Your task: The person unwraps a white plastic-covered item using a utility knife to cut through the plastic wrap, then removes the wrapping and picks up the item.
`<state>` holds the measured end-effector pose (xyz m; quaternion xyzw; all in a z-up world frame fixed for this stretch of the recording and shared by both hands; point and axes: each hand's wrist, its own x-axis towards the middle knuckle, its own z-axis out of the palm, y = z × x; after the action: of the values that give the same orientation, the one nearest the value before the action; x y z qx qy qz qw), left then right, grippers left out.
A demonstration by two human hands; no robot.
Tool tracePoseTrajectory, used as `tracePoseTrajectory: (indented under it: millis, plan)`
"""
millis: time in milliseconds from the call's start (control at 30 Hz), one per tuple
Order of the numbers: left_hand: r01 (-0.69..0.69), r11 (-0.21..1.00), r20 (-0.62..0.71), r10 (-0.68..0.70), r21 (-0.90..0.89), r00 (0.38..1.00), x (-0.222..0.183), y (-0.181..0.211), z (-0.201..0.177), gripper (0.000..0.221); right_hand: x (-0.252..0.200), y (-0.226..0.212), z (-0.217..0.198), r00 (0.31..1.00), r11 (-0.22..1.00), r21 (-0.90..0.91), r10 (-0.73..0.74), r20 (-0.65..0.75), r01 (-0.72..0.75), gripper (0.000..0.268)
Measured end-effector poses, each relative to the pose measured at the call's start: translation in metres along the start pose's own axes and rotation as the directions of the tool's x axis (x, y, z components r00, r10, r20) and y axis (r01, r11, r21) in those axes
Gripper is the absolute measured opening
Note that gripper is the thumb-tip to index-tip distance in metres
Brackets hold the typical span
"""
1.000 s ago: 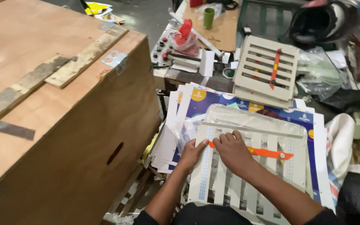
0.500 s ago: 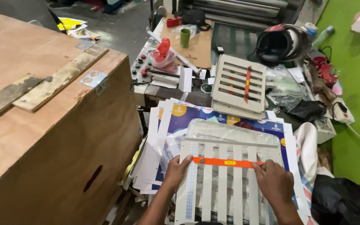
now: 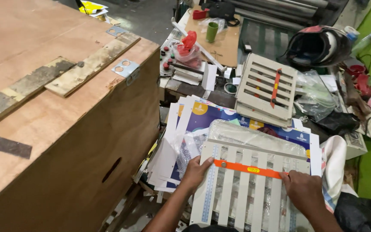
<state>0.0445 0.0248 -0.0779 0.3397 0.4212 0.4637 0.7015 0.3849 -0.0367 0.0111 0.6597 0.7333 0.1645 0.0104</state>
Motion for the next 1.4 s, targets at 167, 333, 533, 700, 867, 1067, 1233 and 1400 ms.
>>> tracePoseTrajectory:
  millis: [167, 333, 533, 700, 867, 1067, 1233, 1400]
  plan:
    - [0.004, 1.0, 0.006, -0.004, 0.026, 1.0, -0.001, 0.002, 0.0, 0.042, 0.008, 0.012, -0.024, 0.991, 0.993, -0.014, -0.112, 0.069, 0.113, 0.021]
    - [0.074, 0.99, -0.045, -0.069, 0.124, 0.997, -0.007, 0.015, 0.005, 0.042, 0.005, 0.011, -0.032, 0.987, 0.986, 0.11, -0.139, 0.087, 0.129, 0.025]
    - [0.029, 0.996, -0.022, -0.027, 0.084, 0.999, -0.005, 0.009, 0.003, 0.043, -0.002, 0.0, -0.026, 0.983, 0.981, 0.11, 0.15, 0.111, -0.162, 0.032]
    - [-0.018, 1.0, 0.008, 0.018, 0.0, 1.0, 0.003, -0.004, -0.001, 0.044, -0.012, 0.005, -0.004, 0.99, 0.944, 0.315, 0.125, -0.068, -0.098, 0.023]
    - [-0.007, 0.998, -0.021, 0.009, 0.068, 1.0, -0.002, 0.003, 0.001, 0.044, -0.016, -0.008, -0.003, 0.965, 0.901, 0.406, 0.225, -0.139, -0.151, 0.028]
    - [0.009, 0.996, -0.031, -0.007, 0.093, 0.999, -0.002, 0.005, 0.002, 0.043, -0.027, -0.009, 0.027, 0.931, 0.907, 0.315, 0.336, -0.141, -0.279, 0.04]
    - [-0.002, 0.998, -0.027, 0.004, 0.067, 1.0, -0.005, 0.009, 0.003, 0.043, -0.039, -0.009, 0.055, 0.885, 0.889, 0.33, 0.403, -0.232, -0.318, 0.049]
    - [0.077, 0.983, -0.065, -0.067, 0.164, 0.996, -0.013, 0.023, 0.009, 0.045, -0.042, -0.001, 0.06, 0.859, 0.797, 0.485, 0.486, -0.161, -0.36, 0.048]
